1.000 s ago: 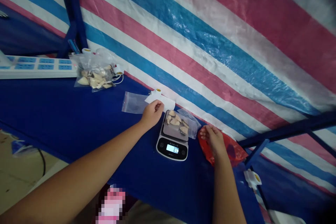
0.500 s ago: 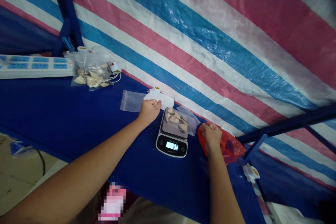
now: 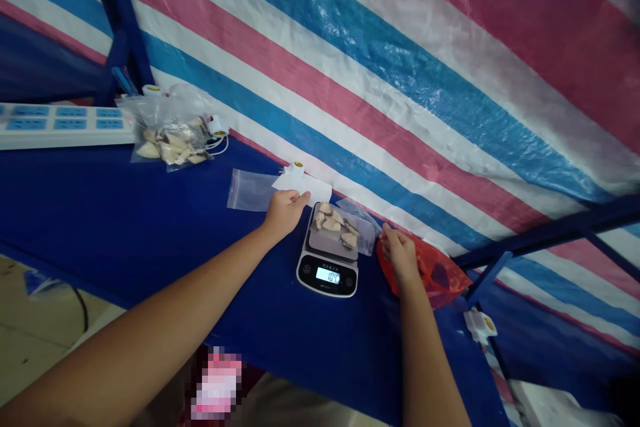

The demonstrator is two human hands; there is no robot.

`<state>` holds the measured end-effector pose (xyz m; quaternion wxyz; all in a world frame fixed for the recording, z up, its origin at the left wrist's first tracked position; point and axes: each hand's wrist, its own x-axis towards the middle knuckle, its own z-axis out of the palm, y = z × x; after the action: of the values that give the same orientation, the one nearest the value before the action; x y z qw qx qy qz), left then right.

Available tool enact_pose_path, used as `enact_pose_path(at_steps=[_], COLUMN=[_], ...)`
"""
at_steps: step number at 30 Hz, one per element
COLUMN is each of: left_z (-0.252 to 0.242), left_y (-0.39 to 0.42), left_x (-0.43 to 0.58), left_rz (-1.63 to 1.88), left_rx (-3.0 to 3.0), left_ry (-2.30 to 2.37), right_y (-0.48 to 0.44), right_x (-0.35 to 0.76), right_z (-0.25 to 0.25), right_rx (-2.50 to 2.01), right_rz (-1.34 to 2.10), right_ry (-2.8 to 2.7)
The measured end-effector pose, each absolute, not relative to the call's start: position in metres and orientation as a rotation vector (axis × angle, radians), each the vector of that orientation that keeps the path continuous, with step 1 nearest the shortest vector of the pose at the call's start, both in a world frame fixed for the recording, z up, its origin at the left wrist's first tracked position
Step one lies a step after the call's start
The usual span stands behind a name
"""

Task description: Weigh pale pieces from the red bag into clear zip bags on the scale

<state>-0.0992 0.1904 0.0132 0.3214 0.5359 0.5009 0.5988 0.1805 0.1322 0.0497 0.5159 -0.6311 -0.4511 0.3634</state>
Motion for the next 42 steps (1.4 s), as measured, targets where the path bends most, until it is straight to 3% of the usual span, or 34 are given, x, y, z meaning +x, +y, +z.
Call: enact_pose_path(at_steps=[12, 15, 22, 30, 35, 42], left_z=[0.006, 0.008, 0.010, 0.012, 0.015, 0.016], left_y=[0.195, 0.194, 0.193, 0.193, 0.191, 0.191], left_x=[-0.099, -0.100, -0.103, -0.104, -0.106, -0.107], left_rz=[1.533, 1.536, 1.549, 1.556, 1.564, 1.592], left_rx=[1.394, 1.378, 1.336, 1.281, 1.276, 1.292], left_ry=[1.285, 1.273, 1.253, 1.245, 1.255, 1.268], right_y=[0.127, 0.128, 0.123, 0.117, 0.126, 0.080], right_x=[0.167, 0.147, 0.106, 0.062, 0.095, 0.164], right_z=[0.055, 0.062, 0.145, 0.223, 0.197, 0.091], right_rx=[-1.590, -1.564, -1.541, -1.784, -1.875, -2.023], right_rz=[0.949, 0.829, 0.165, 0.047, 0.240, 0.347], right_ry=[-1.188, -1.254, -1.830, -2.176, -1.809, -1.294])
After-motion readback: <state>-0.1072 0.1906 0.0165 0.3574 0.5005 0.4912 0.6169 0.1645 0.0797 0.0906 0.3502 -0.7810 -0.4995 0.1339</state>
